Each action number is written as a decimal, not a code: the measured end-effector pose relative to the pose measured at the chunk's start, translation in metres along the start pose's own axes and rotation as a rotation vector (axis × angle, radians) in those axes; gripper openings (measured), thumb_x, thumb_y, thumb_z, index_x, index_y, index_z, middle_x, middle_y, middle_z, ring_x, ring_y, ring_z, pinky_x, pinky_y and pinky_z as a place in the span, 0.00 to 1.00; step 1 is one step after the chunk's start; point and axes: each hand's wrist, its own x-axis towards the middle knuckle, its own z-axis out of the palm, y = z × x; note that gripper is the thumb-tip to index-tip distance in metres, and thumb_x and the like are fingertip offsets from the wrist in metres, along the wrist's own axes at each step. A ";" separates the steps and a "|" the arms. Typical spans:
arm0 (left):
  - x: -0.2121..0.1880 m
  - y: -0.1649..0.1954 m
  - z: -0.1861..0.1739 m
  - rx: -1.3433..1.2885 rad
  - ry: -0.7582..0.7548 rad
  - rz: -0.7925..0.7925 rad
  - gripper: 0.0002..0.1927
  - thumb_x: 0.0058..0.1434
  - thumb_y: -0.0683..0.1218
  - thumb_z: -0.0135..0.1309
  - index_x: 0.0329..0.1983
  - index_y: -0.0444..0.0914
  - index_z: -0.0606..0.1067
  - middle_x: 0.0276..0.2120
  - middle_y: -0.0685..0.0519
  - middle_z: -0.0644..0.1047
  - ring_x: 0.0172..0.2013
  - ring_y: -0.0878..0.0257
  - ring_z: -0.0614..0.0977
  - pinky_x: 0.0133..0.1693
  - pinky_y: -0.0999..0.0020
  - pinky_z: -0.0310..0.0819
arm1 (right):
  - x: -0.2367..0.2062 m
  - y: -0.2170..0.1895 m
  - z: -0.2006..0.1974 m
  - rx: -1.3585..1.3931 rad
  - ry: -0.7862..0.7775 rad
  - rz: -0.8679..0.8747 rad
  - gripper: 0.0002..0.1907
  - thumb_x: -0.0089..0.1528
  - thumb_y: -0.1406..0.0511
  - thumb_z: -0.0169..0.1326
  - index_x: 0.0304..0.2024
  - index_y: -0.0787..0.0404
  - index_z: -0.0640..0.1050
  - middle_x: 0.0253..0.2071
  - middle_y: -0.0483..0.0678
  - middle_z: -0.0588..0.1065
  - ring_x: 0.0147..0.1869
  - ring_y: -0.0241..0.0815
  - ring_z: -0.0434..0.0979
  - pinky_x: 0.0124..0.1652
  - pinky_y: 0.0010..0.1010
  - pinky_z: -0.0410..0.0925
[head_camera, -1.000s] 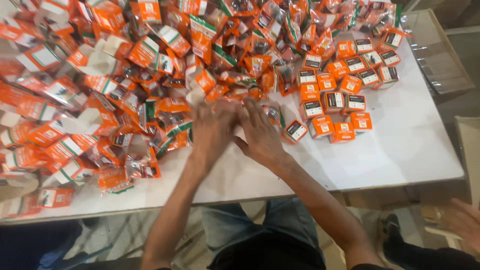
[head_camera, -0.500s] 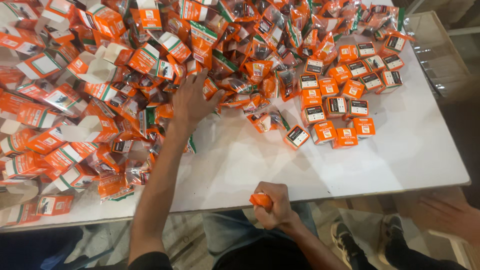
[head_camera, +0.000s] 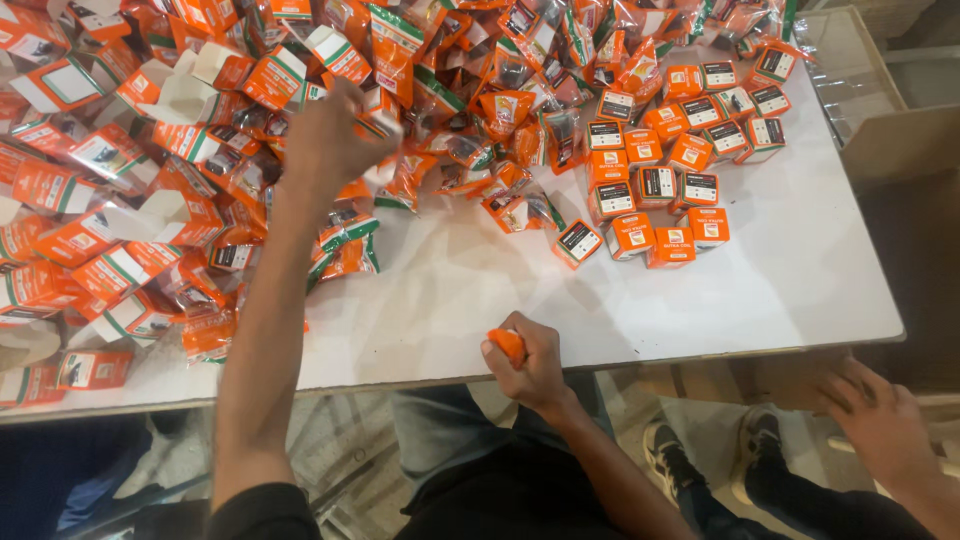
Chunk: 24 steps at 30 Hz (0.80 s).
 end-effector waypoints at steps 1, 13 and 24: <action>-0.009 -0.004 -0.007 -0.201 0.046 -0.058 0.35 0.55 0.52 0.68 0.61 0.36 0.69 0.31 0.51 0.80 0.33 0.56 0.83 0.37 0.59 0.77 | -0.001 0.003 -0.003 0.064 -0.006 0.029 0.10 0.58 0.70 0.59 0.39 0.64 0.72 0.27 0.46 0.70 0.29 0.33 0.68 0.31 0.26 0.65; -0.182 0.029 0.102 -1.317 -0.538 -0.124 0.43 0.47 0.31 0.44 0.72 0.35 0.63 0.65 0.47 0.69 0.65 0.56 0.70 0.65 0.61 0.64 | -0.027 0.013 -0.044 0.409 0.058 0.065 0.23 0.64 0.71 0.62 0.60 0.67 0.70 0.55 0.48 0.74 0.58 0.36 0.73 0.59 0.31 0.68; -0.195 0.048 0.130 -0.417 -0.330 0.322 0.43 0.51 0.58 0.68 0.67 0.41 0.65 0.60 0.47 0.72 0.70 0.41 0.57 0.66 0.31 0.33 | -0.004 0.021 -0.039 -0.504 0.220 -0.323 0.20 0.59 0.57 0.66 0.47 0.65 0.81 0.65 0.63 0.65 0.68 0.62 0.68 0.59 0.45 0.66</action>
